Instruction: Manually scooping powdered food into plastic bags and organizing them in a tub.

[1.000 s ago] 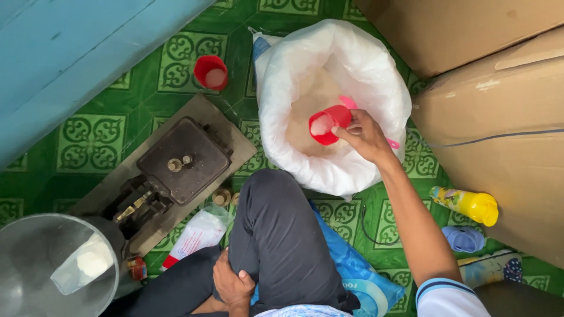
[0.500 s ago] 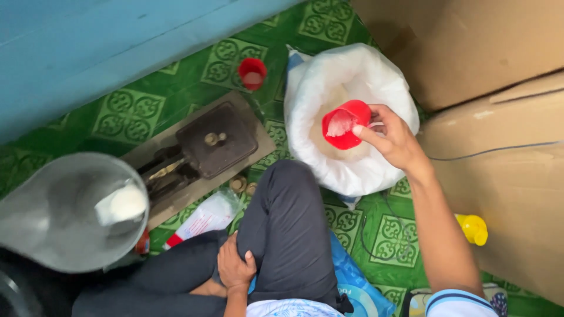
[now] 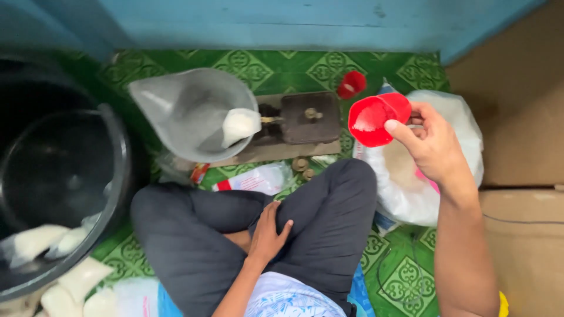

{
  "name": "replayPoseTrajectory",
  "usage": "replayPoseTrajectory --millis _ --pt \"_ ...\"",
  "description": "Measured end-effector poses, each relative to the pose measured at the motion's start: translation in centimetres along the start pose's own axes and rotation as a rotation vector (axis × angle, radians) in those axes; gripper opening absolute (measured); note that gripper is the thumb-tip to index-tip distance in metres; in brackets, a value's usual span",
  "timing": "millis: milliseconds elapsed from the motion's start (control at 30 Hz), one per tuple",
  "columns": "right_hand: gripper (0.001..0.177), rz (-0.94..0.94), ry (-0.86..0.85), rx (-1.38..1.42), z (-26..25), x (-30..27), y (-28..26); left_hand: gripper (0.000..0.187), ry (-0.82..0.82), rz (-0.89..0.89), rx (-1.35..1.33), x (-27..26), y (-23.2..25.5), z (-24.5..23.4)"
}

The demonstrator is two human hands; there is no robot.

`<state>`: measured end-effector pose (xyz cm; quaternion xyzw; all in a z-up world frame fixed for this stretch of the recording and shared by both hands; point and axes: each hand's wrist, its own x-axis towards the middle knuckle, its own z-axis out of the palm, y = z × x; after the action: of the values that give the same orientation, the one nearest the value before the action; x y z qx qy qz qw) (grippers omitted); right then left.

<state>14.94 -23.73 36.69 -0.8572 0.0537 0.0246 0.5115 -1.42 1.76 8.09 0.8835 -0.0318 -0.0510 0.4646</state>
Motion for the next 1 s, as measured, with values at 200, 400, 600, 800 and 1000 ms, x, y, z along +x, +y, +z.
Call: replayPoseTrajectory --millis 200,400,600,800,1000 --pt "0.054 -0.21 -0.073 -0.118 7.3 1.7 -2.3 0.065 0.128 -0.046 0.226 -7.5 0.9 -8.6" --pt "0.061 -0.428 -0.027 -0.324 13.7 3.1 -4.0 0.081 0.408 -0.376 0.529 -15.3 -0.9 -12.3" --pt "0.065 -0.526 -0.001 -0.428 17.8 3.5 -5.2 0.118 0.347 -0.835 0.505 -21.5 -7.1 -4.9" --pt "0.067 -0.6 0.0 -0.496 19.5 3.7 -5.4 0.12 0.278 -0.776 0.577 -19.9 -6.7 -5.4" --pt "0.068 -0.665 0.002 -0.52 20.8 3.8 -5.6 0.121 0.314 -0.789 0.612 -19.2 -6.4 -5.8"
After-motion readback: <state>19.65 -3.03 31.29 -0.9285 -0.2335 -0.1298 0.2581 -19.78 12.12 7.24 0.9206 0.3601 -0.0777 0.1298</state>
